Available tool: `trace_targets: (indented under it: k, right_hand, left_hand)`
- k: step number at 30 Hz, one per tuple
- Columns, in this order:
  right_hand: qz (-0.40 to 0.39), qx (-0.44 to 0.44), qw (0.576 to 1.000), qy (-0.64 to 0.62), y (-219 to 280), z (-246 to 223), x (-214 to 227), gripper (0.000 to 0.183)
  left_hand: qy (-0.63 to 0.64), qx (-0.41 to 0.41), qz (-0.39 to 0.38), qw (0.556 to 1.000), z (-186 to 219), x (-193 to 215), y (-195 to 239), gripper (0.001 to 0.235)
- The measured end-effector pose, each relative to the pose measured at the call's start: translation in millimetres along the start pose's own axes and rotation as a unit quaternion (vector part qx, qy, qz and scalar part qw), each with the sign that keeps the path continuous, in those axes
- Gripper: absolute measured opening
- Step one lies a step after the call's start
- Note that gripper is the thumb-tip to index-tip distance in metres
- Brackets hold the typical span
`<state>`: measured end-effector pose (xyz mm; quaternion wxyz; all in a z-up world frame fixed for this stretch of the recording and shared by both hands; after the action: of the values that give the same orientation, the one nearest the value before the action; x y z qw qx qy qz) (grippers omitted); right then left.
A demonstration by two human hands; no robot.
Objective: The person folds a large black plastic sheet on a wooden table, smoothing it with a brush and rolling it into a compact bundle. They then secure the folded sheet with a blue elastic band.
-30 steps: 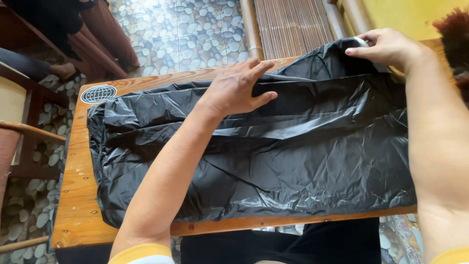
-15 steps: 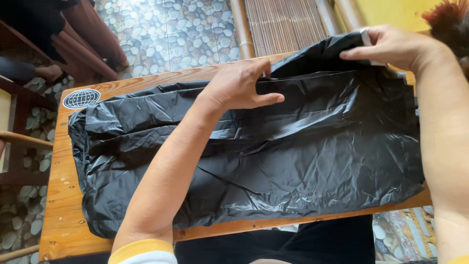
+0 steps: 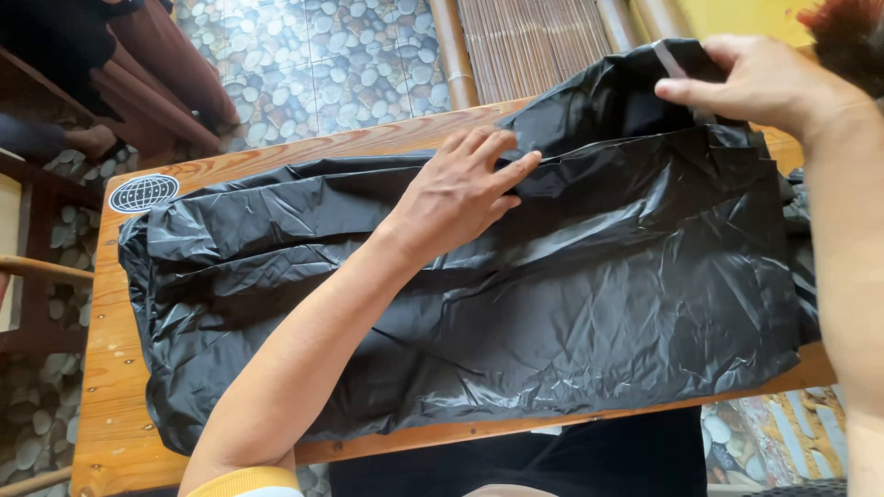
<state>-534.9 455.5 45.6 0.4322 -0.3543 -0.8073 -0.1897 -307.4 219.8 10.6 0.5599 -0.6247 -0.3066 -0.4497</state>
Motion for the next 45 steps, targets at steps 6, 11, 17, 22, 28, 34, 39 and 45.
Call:
trace_targets:
  k: [6,11,17,22,28,34,39,45]
  right_hand:
    - [-0.049,-0.048,0.995,0.076,16,47,10,0.045]
    - [0.035,0.117,0.992,0.036,57,8,27,0.066]
    - [-0.022,0.279,0.911,0.304,66,44,-18,0.101]
    - [0.038,0.365,0.888,0.276,86,18,-15,0.042]
    - [0.075,0.365,0.88,0.294,101,20,-22,0.07]
    - [0.11,0.345,0.875,0.322,97,43,-40,0.085]
    - [0.118,0.321,0.888,0.307,80,58,-51,0.067]
    - [0.078,0.338,0.922,0.173,70,31,-53,0.045]
  left_hand:
    - [0.086,0.003,0.055,0.995,2,4,-7,0.043]
    - [0.218,-0.012,0.087,0.972,10,19,-20,0.016]
    - [0.077,0.125,-0.138,0.979,-14,1,-8,0.075]
    - [0.011,0.233,-0.283,0.931,-48,52,28,0.084]
    - [-0.013,0.408,-0.313,0.858,-124,111,122,0.091]
    - [0.069,0.611,-0.136,0.776,-186,141,241,0.092]
    - [0.184,0.707,-0.082,0.678,-178,155,267,0.071]
    - [0.166,0.71,-0.105,0.676,-170,171,256,0.089]
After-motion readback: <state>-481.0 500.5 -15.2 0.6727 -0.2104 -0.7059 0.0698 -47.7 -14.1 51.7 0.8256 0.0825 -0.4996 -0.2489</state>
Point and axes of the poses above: each hand's wrist, its own y-axis away from the middle knuckle, its own x-axis out of the back of the hand, z = x × y, the point moved 4 cm from there along -y, towards the middle knuckle, and after that the axes turned 13 degrees about x, right-handed, at the moved point
